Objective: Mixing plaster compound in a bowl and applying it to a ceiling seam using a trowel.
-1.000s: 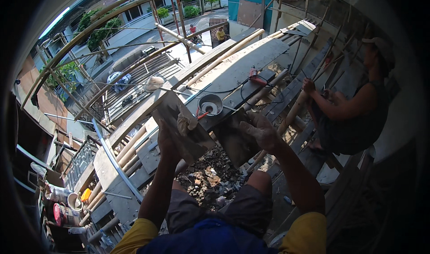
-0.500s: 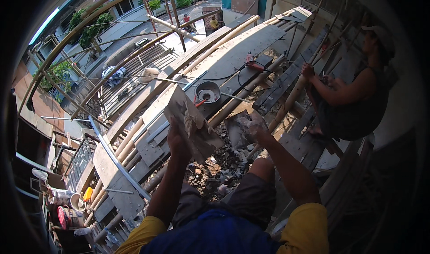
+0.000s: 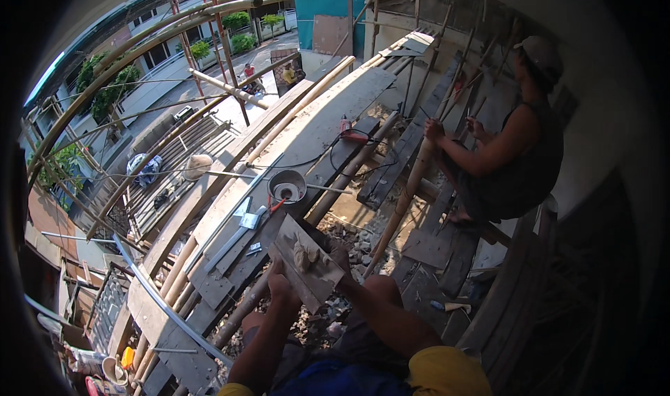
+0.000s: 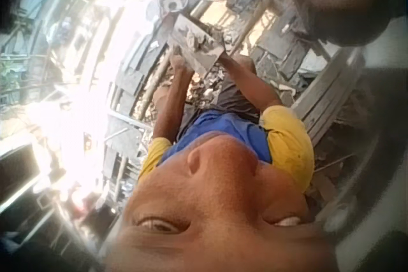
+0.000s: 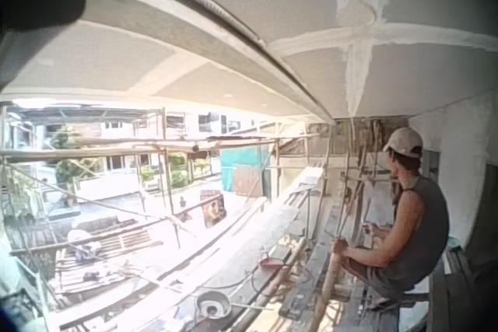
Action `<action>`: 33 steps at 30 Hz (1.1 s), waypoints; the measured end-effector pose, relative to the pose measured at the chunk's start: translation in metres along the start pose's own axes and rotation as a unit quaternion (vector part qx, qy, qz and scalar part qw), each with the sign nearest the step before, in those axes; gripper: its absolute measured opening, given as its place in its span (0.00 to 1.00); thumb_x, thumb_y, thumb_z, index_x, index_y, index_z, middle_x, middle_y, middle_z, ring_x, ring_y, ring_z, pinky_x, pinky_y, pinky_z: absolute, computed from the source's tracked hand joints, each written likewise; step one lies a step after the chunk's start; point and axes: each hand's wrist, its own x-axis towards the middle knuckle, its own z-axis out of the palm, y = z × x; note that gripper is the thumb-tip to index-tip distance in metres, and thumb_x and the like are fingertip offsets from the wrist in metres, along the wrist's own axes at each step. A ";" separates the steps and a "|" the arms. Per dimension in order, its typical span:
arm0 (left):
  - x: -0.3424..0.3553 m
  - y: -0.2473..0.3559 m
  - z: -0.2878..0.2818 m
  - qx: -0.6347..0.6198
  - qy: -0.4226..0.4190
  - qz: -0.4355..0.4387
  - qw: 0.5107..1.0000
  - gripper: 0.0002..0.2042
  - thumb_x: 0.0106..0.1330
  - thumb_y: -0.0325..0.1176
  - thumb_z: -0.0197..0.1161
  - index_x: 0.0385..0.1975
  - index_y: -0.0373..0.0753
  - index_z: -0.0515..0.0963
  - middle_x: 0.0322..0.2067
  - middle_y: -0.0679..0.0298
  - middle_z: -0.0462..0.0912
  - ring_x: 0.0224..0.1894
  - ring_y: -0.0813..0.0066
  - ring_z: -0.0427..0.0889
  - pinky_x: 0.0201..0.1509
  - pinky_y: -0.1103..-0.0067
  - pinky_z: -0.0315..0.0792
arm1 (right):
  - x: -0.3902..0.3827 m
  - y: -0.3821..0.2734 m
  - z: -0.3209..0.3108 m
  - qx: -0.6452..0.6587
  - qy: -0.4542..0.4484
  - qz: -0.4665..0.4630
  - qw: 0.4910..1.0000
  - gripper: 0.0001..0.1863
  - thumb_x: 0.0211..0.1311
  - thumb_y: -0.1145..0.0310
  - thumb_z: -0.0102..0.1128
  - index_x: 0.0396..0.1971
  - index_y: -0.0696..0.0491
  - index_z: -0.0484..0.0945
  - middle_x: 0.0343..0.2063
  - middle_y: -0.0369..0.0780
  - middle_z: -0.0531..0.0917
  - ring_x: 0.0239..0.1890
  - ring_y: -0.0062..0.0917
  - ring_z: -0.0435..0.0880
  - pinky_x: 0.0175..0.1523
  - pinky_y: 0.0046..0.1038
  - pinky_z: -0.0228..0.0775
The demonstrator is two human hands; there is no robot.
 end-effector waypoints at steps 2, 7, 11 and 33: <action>0.003 0.009 -0.018 -0.031 -0.042 0.020 0.998 0.27 0.73 0.49 0.36 0.64 0.35 0.55 0.62 0.49 0.62 0.62 0.48 0.64 0.67 0.55 0.54 | -0.016 0.013 0.008 0.033 0.049 0.006 0.998 0.15 0.59 0.64 0.61 0.39 0.60 0.74 0.34 0.40 0.80 0.35 0.24 0.79 0.43 0.29 0.73; -0.008 0.021 0.008 -0.107 -0.099 0.052 0.988 0.29 0.73 0.51 0.35 0.66 0.37 0.53 0.63 0.50 0.59 0.64 0.50 0.60 0.69 0.55 0.52 | -0.062 0.047 -0.044 -0.394 0.087 0.018 0.915 0.18 0.56 0.69 0.63 0.46 0.58 0.75 0.41 0.37 0.80 0.43 0.20 0.77 0.48 0.26 0.70; -0.001 0.022 -0.004 -0.060 -0.061 0.071 0.994 0.29 0.72 0.52 0.37 0.65 0.38 0.54 0.63 0.52 0.60 0.63 0.51 0.61 0.67 0.55 0.54 | -0.059 0.015 0.021 -0.558 0.022 -0.001 0.830 0.21 0.57 0.69 0.63 0.51 0.57 0.73 0.46 0.38 0.79 0.47 0.20 0.76 0.52 0.26 0.67; -0.087 0.292 0.058 0.362 0.063 0.698 0.615 0.23 0.61 0.25 0.59 0.57 0.34 0.64 0.47 0.53 0.74 0.50 0.66 0.73 0.54 0.73 0.68 | 0.103 -0.326 0.171 0.113 0.080 -0.308 0.941 0.19 0.63 0.67 0.54 0.53 0.52 0.67 0.50 0.40 0.76 0.53 0.30 0.75 0.58 0.40 0.69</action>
